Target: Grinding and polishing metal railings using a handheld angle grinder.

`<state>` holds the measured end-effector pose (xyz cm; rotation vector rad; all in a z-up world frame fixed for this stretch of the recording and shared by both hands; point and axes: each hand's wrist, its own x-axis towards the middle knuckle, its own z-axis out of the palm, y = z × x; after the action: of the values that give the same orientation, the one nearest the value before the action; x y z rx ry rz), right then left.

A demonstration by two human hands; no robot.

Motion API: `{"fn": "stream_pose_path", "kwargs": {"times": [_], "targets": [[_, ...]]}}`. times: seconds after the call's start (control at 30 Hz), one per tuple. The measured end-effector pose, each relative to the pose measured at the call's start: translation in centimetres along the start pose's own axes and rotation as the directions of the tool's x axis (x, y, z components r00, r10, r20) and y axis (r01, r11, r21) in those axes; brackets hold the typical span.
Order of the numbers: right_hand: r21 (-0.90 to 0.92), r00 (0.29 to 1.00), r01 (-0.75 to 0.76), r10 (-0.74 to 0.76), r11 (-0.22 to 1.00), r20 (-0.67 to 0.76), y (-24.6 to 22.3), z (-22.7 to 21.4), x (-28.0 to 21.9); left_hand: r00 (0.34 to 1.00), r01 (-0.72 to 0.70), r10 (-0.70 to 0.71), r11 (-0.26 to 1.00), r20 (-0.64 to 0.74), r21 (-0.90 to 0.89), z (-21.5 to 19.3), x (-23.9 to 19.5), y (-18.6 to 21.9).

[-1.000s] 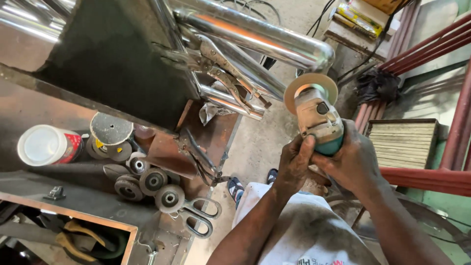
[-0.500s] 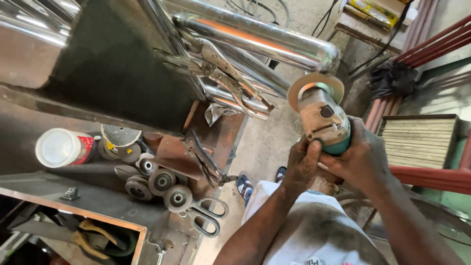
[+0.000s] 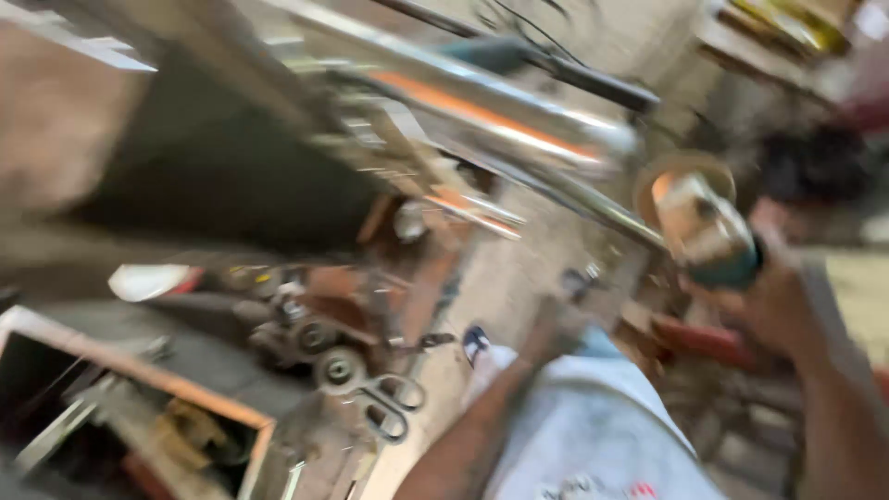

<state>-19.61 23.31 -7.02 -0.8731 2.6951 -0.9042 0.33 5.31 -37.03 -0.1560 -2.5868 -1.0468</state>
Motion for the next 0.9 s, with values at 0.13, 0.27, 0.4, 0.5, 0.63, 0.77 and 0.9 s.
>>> {"fn": "stream_pose_path", "kwargs": {"times": [0.13, 0.27, 0.4, 0.5, 0.63, 0.77, 0.9], "targets": [[-0.547, 0.998, 0.059, -0.028, 0.835, 0.064, 2.3, -7.6, 5.1, 0.452, 0.799, -0.864, 0.282, 0.222, -0.531, -21.3, 14.5, 10.5], [-0.547, 0.997, 0.045, -0.074, 0.836, -0.031, 9.4, -11.6, 8.1, 0.57, 0.394, -0.822, 0.286, -0.012, -0.873, -13.5, 13.9, 2.8], [-0.599, 0.983, 0.097, -0.17, 0.795, -0.067, 13.9, -13.6, 10.1, 0.309, 0.601, -0.935, 0.336, -0.177, -0.725, -18.5, 23.1, 5.5], [-0.552, 0.993, 0.051, -0.103, 0.833, -0.063, 15.8, -14.3, 11.4, 0.167, 0.629, -0.978, 0.202, -0.123, -0.75, -20.5, 25.7, 4.6], [-0.379, 0.991, -0.034, -0.016, 0.925, -0.13, 16.8, -14.9, 11.6, 0.053, 0.508, -0.97, 0.231, -0.237, -0.83, -20.0, 26.9, 1.7], [-0.022, 0.995, -0.025, 0.023, 0.999, -0.093, 16.6, -13.8, 10.0, 0.255, 0.123, -0.957, 0.172, -0.136, -0.977, -17.6, 22.5, -1.4], [0.378, 0.989, -0.086, 0.123, 0.922, -0.076, 26.3, -11.1, 9.9, 0.277, 0.291, -0.916, 0.368, -0.291, -0.883, -17.5, 23.1, -2.1]]}}
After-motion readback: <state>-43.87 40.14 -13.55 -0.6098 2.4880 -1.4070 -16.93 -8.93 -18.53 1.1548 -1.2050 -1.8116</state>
